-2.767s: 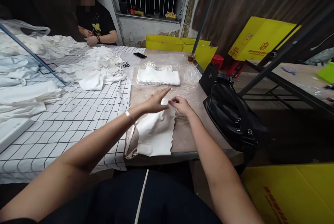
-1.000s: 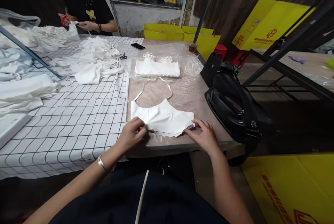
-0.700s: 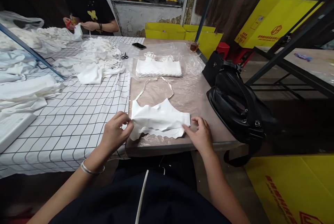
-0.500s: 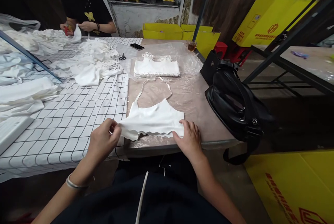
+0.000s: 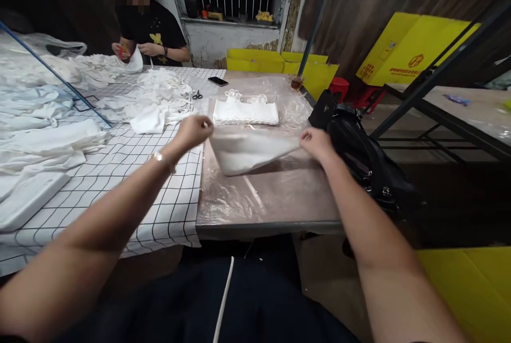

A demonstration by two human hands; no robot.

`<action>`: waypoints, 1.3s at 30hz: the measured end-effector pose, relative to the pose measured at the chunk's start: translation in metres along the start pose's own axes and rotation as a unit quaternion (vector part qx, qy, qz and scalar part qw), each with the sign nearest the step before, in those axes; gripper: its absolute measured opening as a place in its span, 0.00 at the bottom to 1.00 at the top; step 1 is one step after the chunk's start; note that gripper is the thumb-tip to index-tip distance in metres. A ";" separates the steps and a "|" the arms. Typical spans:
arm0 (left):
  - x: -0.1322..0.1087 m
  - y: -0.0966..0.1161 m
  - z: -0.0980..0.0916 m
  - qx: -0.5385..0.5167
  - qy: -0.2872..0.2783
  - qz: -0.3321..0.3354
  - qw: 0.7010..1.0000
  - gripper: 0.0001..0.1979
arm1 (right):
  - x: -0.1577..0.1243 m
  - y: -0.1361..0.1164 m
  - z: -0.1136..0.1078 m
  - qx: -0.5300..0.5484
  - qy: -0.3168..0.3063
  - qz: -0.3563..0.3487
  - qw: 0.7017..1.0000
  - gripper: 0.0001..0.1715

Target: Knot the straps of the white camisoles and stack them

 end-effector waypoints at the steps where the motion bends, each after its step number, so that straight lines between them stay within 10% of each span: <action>1: 0.032 0.006 -0.017 -0.022 0.010 -0.010 1.000 0.05 | 0.026 -0.017 -0.015 0.004 0.012 0.003 1.000 0.06; 5: 0.116 0.031 -0.090 -0.050 0.050 -0.009 0.997 0.15 | 0.092 -0.077 -0.075 0.026 0.051 0.010 0.998 0.07; 9: 0.111 0.049 -0.125 -0.034 0.089 0.039 0.995 0.24 | 0.093 -0.088 -0.102 0.064 0.052 -0.030 0.996 0.10; 12: 0.058 0.047 -0.094 -0.026 0.039 0.069 0.997 0.32 | 0.058 -0.056 -0.082 0.069 0.019 -0.047 0.996 0.10; 19: -0.115 0.004 0.056 0.063 -0.126 0.059 0.988 0.12 | -0.074 0.080 0.010 0.046 -0.058 0.046 0.996 0.03; 23: -0.173 -0.004 0.077 0.067 -0.139 0.095 0.983 0.11 | -0.115 0.121 0.015 0.081 -0.101 0.092 0.987 0.07; 26: -0.191 0.000 0.071 0.058 -0.160 0.123 0.978 0.08 | -0.120 0.108 0.016 0.098 -0.224 0.086 0.966 0.16; 30: -0.186 0.032 0.051 0.031 -0.072 0.220 0.972 0.15 | -0.082 0.031 0.048 0.120 -0.275 0.004 0.954 0.20; 34: -0.179 0.066 0.076 0.043 -0.065 0.338 0.938 0.24 | -0.033 -0.053 0.152 0.082 -0.278 -0.052 0.956 0.19; 39: -0.183 0.068 0.124 0.077 -0.162 0.376 0.909 0.36 | -0.020 -0.081 0.255 0.007 -0.332 0.033 0.943 0.19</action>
Point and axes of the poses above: each hand's wrist, its own x-axis towards the middle knuckle, its own z-axis out of the palm, y = z × x, the point moved 9 cm from there along x, towards the middle knuckle, and after that the axes turned 8 degrees about x, right-handed, at the moved point
